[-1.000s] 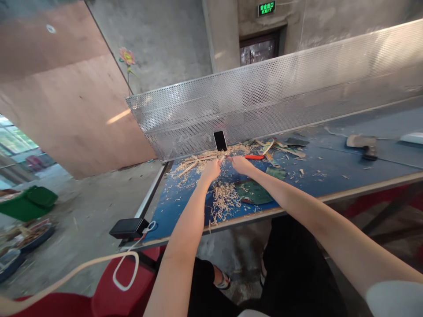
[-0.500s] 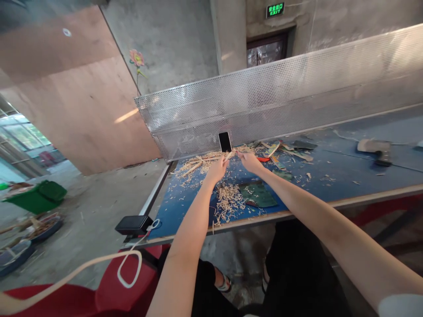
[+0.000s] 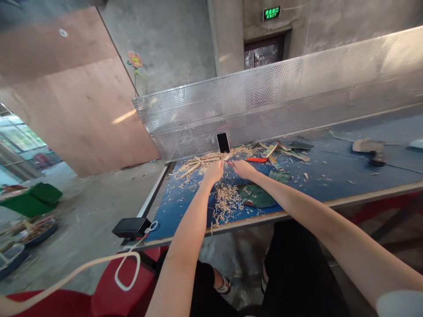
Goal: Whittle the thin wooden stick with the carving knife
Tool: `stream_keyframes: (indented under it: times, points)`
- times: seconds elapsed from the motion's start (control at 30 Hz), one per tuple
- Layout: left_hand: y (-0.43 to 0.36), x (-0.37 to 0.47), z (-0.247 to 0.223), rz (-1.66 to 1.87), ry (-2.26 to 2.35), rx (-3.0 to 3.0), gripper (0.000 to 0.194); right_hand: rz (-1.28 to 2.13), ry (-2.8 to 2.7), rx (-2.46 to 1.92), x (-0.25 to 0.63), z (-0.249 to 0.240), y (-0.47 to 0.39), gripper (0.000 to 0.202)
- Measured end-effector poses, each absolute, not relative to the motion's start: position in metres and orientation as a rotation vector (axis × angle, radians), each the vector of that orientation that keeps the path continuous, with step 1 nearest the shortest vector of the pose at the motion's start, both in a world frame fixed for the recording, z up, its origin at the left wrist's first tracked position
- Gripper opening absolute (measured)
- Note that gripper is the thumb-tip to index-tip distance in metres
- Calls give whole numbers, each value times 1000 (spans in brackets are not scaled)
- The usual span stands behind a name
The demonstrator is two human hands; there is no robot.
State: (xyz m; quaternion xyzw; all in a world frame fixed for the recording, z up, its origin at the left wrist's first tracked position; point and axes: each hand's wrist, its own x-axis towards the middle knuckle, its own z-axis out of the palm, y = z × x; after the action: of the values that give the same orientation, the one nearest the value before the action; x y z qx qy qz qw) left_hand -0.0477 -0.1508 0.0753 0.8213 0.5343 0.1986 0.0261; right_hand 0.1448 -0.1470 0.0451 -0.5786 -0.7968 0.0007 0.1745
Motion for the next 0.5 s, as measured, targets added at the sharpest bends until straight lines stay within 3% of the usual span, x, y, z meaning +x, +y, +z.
stream_keyframes:
  times: [0.5]
  points:
    - [-140, -49, 77, 747, 1559, 2494, 49, -141, -2190, -1790, 136, 56, -149, 55]
